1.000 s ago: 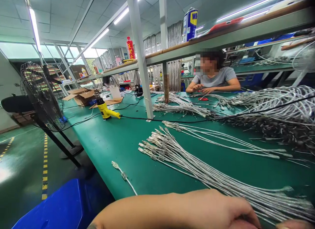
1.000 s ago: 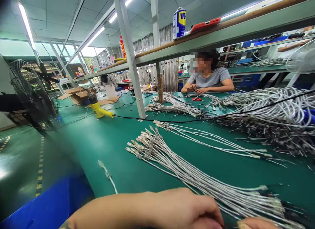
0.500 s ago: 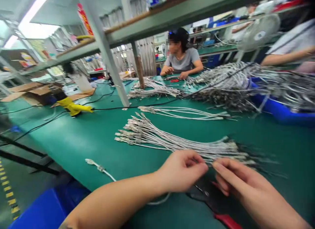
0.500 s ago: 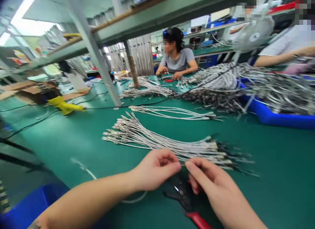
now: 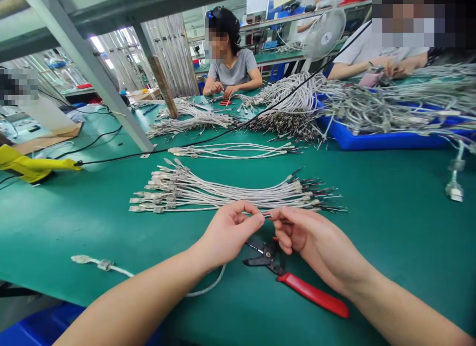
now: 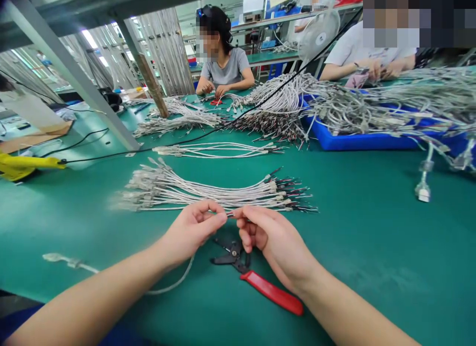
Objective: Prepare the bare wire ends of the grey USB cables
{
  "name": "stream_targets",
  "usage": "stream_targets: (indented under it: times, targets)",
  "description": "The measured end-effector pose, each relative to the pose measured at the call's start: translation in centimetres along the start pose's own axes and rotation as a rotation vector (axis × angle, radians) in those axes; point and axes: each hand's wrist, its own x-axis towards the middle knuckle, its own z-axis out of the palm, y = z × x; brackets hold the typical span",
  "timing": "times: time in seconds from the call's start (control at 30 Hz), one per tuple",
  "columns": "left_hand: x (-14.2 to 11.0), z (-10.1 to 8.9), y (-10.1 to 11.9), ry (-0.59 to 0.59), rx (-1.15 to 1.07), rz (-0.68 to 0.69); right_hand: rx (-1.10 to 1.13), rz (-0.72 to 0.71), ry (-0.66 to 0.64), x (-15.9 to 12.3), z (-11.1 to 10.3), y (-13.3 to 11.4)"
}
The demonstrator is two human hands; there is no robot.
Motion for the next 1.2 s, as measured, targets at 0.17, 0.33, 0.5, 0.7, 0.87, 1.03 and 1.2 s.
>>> stream_targets:
  times: [0.17,0.33,0.5,0.7,0.87,1.03,1.2]
  targets:
    - [0.1,0.0,-0.2,0.012,0.004,-0.004,-0.013,0.009,0.005,-0.1,-0.1,0.0]
    - [0.1,0.2,-0.1,-0.007,0.007,0.016,-0.213,-0.053,0.041,-0.2,0.1,0.3]
    - [-0.1,0.4,-0.2,-0.122,-0.034,-0.035,-0.286,-0.100,0.085,0.0,0.2,0.3]
    - [-0.2,-0.2,-0.2,-0.302,-0.203,-0.190,-0.228,-0.078,0.080,0.0,-0.3,-0.2]
    - [-0.1,-1.3,0.4,-0.454,-0.283,-0.340,-0.181,-0.073,0.074,0.1,-0.2,-0.3]
    - [-0.5,-1.6,1.2,-0.425,-0.230,-0.234,-0.107,-0.071,0.048,0.1,-0.3,0.0]
    - [-0.8,-0.8,1.2,-0.273,0.000,-0.083,-0.158,-0.078,0.016,-0.3,0.2,0.6]
